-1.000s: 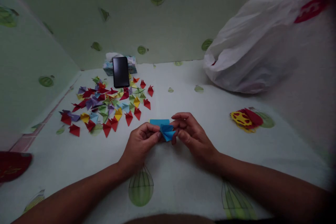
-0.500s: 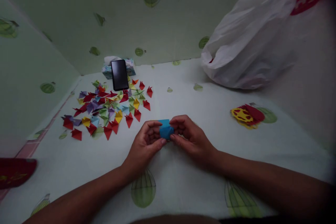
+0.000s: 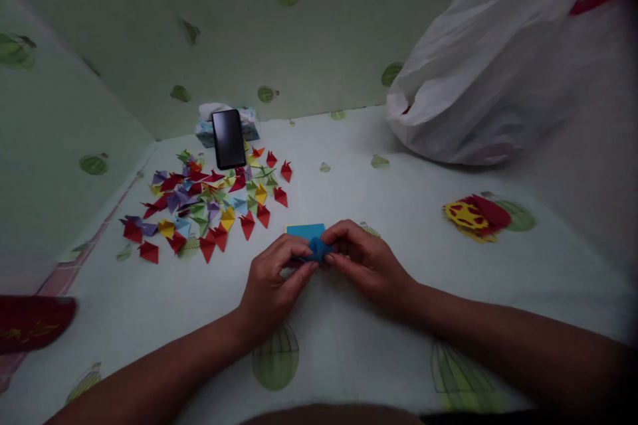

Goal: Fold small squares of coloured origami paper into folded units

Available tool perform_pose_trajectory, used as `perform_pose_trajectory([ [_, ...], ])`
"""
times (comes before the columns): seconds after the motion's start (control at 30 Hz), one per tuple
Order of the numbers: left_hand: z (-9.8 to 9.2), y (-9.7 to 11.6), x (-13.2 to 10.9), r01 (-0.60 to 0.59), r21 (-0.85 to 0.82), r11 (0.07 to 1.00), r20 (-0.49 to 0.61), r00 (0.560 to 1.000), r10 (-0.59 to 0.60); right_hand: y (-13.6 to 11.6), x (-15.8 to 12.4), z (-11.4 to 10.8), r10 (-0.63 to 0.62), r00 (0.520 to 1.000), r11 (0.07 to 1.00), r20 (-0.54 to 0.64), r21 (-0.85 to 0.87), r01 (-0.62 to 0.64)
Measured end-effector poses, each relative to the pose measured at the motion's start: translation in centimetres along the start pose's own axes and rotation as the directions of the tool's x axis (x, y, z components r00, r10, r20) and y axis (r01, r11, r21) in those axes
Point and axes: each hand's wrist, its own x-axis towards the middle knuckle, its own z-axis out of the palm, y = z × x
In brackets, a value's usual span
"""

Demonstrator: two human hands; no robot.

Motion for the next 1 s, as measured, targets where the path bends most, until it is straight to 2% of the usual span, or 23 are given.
perform_pose_trajectory([
  [0.13,-0.1,-0.1,0.0,-0.185,0.2,0.962,-0.008,0.982,0.19,-0.6,0.1,-0.2,0.018,0.999,1.0,0.028,0.001,-0.018],
  [0.3,-0.1,-0.3,0.0,-0.296,0.306,0.905,0.036,0.953,0.3,-1.0,0.3,-0.5,0.006,1.0,1.0,0.029,-0.013,-0.006],
  [0.53,-0.3,-0.7,-0.1,-0.325,0.351,0.878,0.062,0.944,0.325,-0.6,0.5,-0.7,0.091,0.995,0.994,0.035,0.062,-0.093],
  [0.7,-0.3,-0.2,0.1,-0.299,0.34,0.892,0.044,0.952,0.302,-0.5,0.7,-0.7,0.139,0.988,0.982,0.062,0.118,-0.146],
  [1.0,-0.5,0.4,0.0,-0.185,0.138,0.973,0.013,0.983,0.185,-0.6,0.7,-0.6,0.203,0.975,0.97,0.092,0.118,-0.214],
])
